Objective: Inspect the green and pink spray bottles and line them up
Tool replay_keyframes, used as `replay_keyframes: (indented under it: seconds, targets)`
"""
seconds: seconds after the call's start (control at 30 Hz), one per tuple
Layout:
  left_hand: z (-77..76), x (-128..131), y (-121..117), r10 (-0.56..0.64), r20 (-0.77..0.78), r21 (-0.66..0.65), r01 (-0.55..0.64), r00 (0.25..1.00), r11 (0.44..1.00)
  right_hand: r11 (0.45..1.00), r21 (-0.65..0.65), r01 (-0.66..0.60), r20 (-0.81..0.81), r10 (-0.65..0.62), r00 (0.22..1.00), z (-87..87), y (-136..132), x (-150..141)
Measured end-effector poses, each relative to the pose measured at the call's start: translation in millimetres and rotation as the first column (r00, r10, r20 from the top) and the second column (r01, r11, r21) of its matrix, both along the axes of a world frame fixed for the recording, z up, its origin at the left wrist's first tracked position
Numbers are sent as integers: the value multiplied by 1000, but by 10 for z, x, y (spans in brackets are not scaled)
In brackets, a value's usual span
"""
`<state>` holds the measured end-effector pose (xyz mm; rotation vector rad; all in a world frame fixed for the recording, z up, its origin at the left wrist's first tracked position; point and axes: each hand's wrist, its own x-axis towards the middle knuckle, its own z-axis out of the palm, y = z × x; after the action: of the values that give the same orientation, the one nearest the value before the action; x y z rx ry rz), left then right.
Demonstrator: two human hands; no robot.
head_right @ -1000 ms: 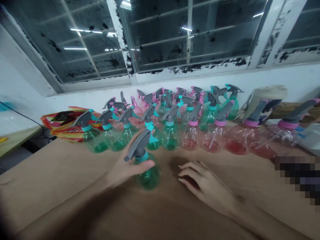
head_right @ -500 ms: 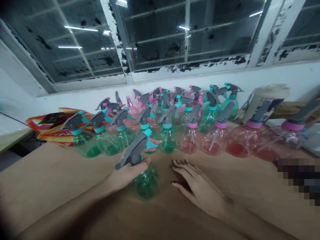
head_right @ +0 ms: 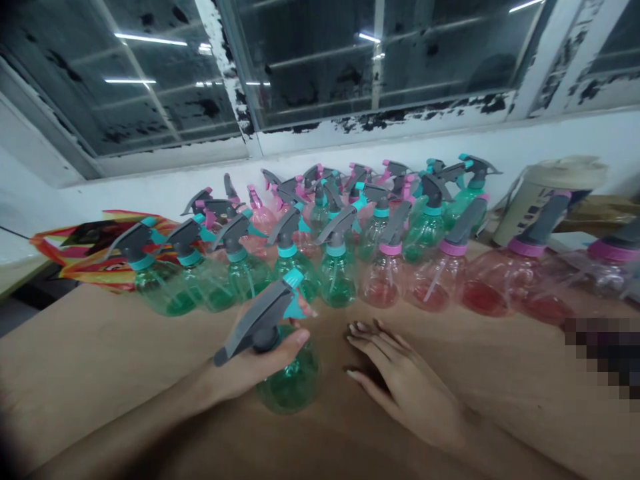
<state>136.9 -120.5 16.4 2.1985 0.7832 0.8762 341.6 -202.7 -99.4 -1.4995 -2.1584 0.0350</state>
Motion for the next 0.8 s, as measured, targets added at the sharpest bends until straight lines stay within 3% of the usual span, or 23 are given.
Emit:
replay_keyframes:
  seconds: [0.33, 0.8]
  targets:
    - [-18, -4, 17, 43, 14, 109, -45, 999, 993, 998, -45, 38, -16, -38, 999, -24, -9, -2]
    - [-69, 2, -11, 47, -14, 23, -47, 999, 999, 998, -61, 17, 33, -15, 999, -44, -6, 28]
